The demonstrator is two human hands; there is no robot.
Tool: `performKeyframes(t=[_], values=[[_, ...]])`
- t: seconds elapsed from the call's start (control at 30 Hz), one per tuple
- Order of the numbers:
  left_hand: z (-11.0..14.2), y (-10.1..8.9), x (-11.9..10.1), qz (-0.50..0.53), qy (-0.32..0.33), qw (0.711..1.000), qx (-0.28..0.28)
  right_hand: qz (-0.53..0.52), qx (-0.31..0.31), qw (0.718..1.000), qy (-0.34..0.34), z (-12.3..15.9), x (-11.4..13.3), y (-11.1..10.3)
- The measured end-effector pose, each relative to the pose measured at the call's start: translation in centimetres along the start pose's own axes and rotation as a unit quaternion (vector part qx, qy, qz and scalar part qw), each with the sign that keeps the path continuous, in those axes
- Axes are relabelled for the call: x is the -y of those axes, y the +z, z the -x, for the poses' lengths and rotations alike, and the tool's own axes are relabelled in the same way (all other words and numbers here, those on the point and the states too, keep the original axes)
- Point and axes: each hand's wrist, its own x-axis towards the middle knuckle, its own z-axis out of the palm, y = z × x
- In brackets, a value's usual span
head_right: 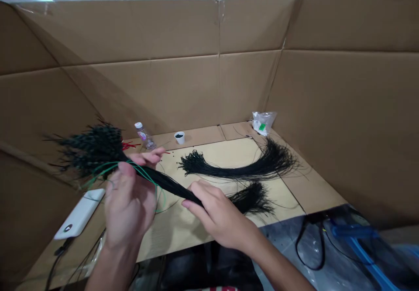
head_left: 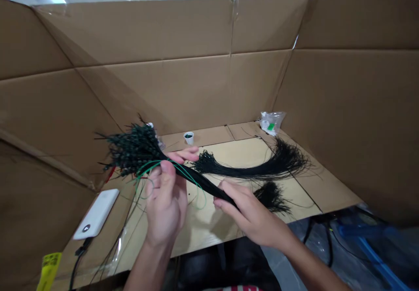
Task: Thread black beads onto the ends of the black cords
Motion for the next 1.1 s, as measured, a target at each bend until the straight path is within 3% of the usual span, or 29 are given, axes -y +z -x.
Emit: performKeyframes(t=[0.1, 0.3, 0.53, 0.73, 0.83, 0.93, 1.1], values=[[-1.7, 1.4, -2.8, 0.039, 0.010, 0.999, 0.020, -0.002, 0.004, 0.999, 0.040, 0.7, 1.0, -1.5], [-4.9, 3.4, -7.5, 0.122, -0.001, 0.993, -0.002, 0.019, -0.044, 0.998, 0.049, 2.1, 2.3, -4.4], [-6.2, 3.9, -10.1, 0.171, 0.024, 0.985, 0.003, -0.129, 0.040, 0.988, 0.072, 4.0, 1.0, -5.4], [-7.5, 1.7, -12.1, 0.222, 0.008, 0.975, -0.011, -0.021, 0.050, 0.995, 0.080, 5.6, 0.8, -5.9], [-8.0, -0.2, -12.1, 0.231, -0.003, 0.973, -0.004, 0.027, 0.066, 0.989, 0.127, 6.1, 0.1, -5.8], [-8.1, -1.7, -11.5, 0.239, -0.014, 0.971, -0.011, 0.116, 0.041, 0.979, 0.160, 5.9, -1.1, -5.4], [-8.4, -3.1, -11.0, 0.262, -0.002, 0.965, 0.000, 0.224, 0.060, 0.966, 0.116, 4.4, -3.2, -5.3]])
